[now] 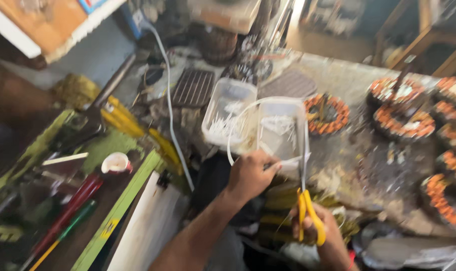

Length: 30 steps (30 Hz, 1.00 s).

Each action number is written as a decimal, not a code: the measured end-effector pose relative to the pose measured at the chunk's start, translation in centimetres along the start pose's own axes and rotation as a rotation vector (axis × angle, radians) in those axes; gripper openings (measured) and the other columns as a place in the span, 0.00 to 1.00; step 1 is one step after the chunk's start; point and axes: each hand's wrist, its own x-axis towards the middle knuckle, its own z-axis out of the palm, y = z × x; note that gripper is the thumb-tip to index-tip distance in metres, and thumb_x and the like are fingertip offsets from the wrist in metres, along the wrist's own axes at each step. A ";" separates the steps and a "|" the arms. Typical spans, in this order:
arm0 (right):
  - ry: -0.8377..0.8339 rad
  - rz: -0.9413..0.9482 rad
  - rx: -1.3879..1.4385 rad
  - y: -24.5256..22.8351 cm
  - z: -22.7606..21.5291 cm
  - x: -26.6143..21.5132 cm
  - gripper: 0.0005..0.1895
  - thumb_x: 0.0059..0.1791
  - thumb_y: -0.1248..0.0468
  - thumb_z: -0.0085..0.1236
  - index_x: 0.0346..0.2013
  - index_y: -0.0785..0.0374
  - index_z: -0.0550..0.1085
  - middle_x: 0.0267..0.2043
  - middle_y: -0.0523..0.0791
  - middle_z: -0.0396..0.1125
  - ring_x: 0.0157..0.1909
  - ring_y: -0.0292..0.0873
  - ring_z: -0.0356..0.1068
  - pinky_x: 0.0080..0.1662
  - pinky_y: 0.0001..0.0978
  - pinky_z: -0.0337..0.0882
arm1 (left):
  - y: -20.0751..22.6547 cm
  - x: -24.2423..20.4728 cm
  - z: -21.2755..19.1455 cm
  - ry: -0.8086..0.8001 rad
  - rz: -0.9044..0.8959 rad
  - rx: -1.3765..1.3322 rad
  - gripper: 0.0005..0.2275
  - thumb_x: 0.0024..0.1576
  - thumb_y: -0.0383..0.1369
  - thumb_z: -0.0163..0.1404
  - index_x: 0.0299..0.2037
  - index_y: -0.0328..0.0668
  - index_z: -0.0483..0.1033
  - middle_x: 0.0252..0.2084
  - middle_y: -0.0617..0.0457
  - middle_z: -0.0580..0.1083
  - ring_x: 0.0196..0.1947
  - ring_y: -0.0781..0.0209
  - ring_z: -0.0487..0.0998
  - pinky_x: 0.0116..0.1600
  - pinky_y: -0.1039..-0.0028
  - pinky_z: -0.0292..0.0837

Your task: The person repeatedly cuts short lengths of white insulated wire using yellow-handled shears and drops the pieces into a plastic container. The person continues this repetitive cutting process throughout the clip.

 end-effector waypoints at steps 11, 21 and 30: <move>-0.101 0.010 0.037 4.8 -4.2 2.3 0.37 0.39 0.40 0.67 0.45 0.71 0.75 0.24 0.50 0.73 0.25 0.43 0.74 0.30 0.32 0.72 | 1.2 -0.1 -1.0 0.007 0.025 0.003 0.06 0.53 0.35 0.60 0.35 0.45 0.86 0.36 0.47 0.81 0.38 0.49 0.83 0.43 0.64 0.77; -0.025 0.098 0.035 3.8 -3.7 1.2 0.37 0.37 0.40 0.66 0.44 0.71 0.75 0.23 0.50 0.72 0.23 0.44 0.74 0.26 0.30 0.66 | 1.6 -0.4 -1.2 0.040 0.045 -0.035 0.07 0.54 0.36 0.60 0.39 0.47 0.86 0.37 0.47 0.82 0.38 0.50 0.84 0.42 0.66 0.78; -0.087 -0.032 0.130 5.7 -4.9 0.3 0.37 0.41 0.41 0.67 0.46 0.73 0.73 0.27 0.50 0.71 0.27 0.44 0.73 0.31 0.33 0.71 | 2.6 -0.7 -1.3 0.022 -0.039 -0.015 0.06 0.53 0.37 0.59 0.36 0.47 0.86 0.35 0.48 0.80 0.35 0.48 0.82 0.41 0.63 0.76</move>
